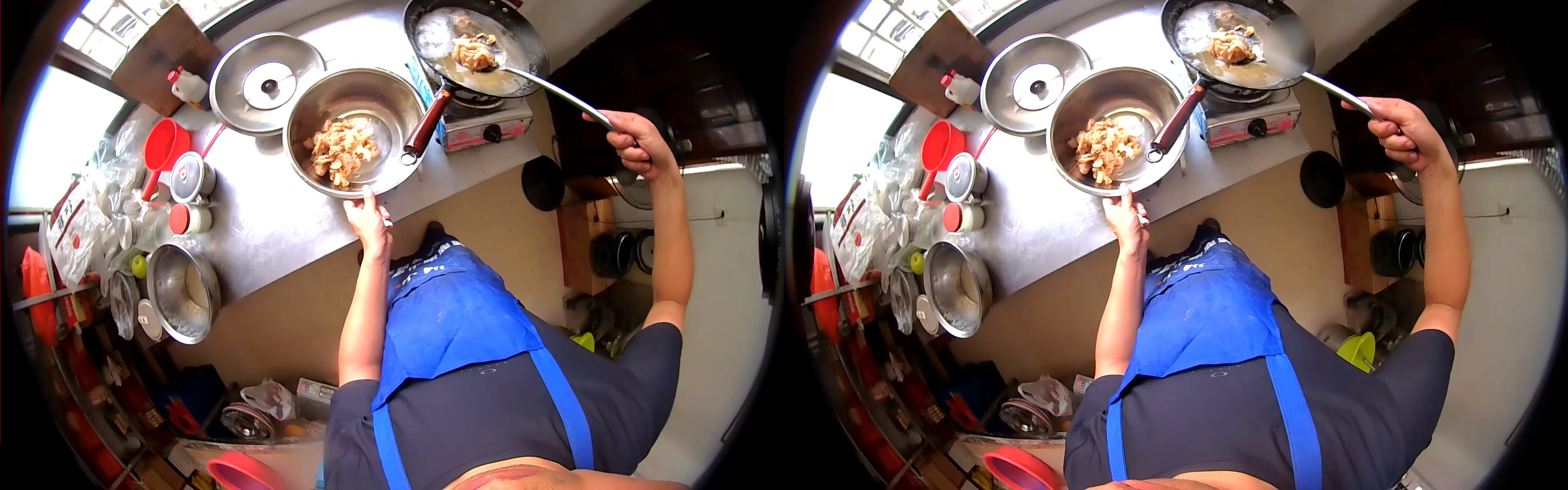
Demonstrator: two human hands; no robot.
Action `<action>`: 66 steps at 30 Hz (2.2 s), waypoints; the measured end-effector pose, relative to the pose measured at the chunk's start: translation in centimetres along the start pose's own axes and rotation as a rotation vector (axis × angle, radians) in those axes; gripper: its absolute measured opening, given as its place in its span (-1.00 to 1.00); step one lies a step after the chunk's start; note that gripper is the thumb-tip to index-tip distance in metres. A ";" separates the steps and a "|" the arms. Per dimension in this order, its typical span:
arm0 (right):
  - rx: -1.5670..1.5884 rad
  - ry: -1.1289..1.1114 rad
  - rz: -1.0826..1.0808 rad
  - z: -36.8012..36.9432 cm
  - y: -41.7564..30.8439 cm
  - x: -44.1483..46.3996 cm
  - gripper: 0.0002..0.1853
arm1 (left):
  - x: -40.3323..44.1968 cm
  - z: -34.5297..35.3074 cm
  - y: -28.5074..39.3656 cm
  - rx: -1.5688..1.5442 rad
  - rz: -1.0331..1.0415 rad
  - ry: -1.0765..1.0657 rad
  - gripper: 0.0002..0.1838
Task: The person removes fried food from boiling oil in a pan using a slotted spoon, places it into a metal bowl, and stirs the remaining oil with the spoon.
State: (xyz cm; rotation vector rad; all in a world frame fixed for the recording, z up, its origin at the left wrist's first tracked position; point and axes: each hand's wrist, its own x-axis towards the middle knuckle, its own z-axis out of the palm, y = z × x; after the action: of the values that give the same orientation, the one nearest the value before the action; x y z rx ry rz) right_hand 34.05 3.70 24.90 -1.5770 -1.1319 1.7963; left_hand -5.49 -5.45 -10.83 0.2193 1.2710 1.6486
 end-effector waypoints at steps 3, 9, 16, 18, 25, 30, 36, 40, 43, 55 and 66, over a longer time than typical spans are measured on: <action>0.030 -0.079 -0.043 0.7 0.6 0.1 -0.60 | -0.1 0.1 0.2 -0.016 0.002 -0.015 -0.72; -0.064 -0.237 -0.099 5.7 0.2 1.1 -0.55 | 1.1 -0.8 -0.8 0.003 0.027 0.023 -0.71; -1.024 -0.131 -0.522 16.8 2.5 6.3 -0.64 | 0.6 -2.7 0.0 -0.005 0.043 0.033 -0.70; -1.139 -0.093 -0.598 20.0 2.8 6.0 -0.65 | 0.0 -3.1 0.1 -0.012 0.027 0.050 -0.70; -1.146 -0.151 -0.605 21.8 2.4 5.4 -0.59 | -1.1 -4.3 1.7 -0.024 0.002 0.073 -0.68; -1.125 -0.119 -0.615 20.9 2.7 5.2 -0.57 | -1.1 -5.3 3.0 0.217 0.042 0.047 -0.63; -1.153 -0.103 -0.628 20.3 3.1 4.0 -0.57 | -2.0 -7.6 3.2 0.533 0.454 0.426 -0.71; -1.051 -0.142 -0.564 20.6 3.3 3.3 -0.57 | -2.3 -8.8 7.7 0.462 0.486 0.284 -0.87; -0.923 -0.175 -0.562 21.0 5.8 2.5 -0.55 | -5.0 -5.9 11.1 0.318 0.113 0.013 -0.82; -0.531 -0.157 -0.527 26.4 20.7 6.4 -0.41 | -9.5 3.6 5.9 0.069 -0.208 -0.367 -0.66; -0.992 0.478 -0.411 18.6 27.4 26.0 -0.62 | -10.0 -2.1 10.1 0.224 -0.285 -0.263 -0.71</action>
State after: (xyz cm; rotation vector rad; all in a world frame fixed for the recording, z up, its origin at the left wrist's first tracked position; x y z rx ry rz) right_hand 14.90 5.06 -12.56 -1.9015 -2.0340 0.5037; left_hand -8.01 -14.01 0.44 0.3612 1.2205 1.1932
